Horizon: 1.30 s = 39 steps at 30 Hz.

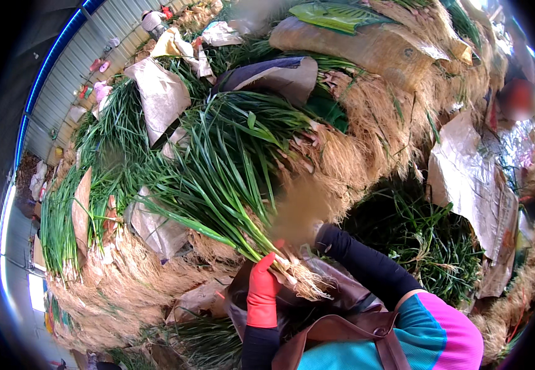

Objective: The person harvests garlic sprouts by hand, pulling them from a large pile, removing dry leaves, and bundling them onto cardboard sheets.

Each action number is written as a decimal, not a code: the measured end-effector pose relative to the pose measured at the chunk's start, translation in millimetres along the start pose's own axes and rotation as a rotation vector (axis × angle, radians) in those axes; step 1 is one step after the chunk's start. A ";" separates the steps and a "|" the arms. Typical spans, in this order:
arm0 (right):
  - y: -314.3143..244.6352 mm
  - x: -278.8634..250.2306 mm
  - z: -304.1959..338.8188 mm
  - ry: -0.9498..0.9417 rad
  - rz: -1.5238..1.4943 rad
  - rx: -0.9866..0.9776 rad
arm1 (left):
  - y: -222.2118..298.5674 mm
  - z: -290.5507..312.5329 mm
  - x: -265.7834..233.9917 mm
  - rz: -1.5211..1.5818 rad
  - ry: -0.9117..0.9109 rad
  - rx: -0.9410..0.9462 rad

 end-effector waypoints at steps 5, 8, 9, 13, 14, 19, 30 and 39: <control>-21.4 -11.4 15.2 0.397 0.371 -0.281 | -7.2 -7.4 -7.3 -0.002 -0.285 0.081; 1.9 -43.2 35.3 0.673 -0.461 0.012 | -4.1 1.1 -9.0 0.048 -0.181 0.027; 5.4 -57.6 51.3 0.631 -0.241 0.138 | -2.6 2.7 -7.7 0.032 -0.162 0.075; 14.5 -80.8 104.7 -0.401 0.866 0.674 | -2.4 -3.9 -14.2 -0.065 -0.297 0.078; -6.4 -74.7 98.7 -0.341 0.837 0.750 | -0.1 -2.1 -4.9 -0.051 -0.340 0.075; 6.9 -19.9 72.9 -0.013 -0.024 0.218 | -2.6 -10.2 8.1 -0.116 -0.294 0.117; -24.0 -7.0 67.8 0.072 0.265 -0.043 | -5.8 5.0 -15.4 0.068 -0.158 0.095; 18.2 3.7 41.0 -0.140 -0.739 0.344 | -7.2 13.5 7.3 0.328 -0.577 0.060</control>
Point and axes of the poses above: each hand's wrist, its own z-axis away from the middle knuckle, its own x-axis out of the palm, y = z × x, the point moved 3 cm from there along -z, towards the middle knuckle, and after that the axes turned 9 degrees about -z, right-handed, at the moved point
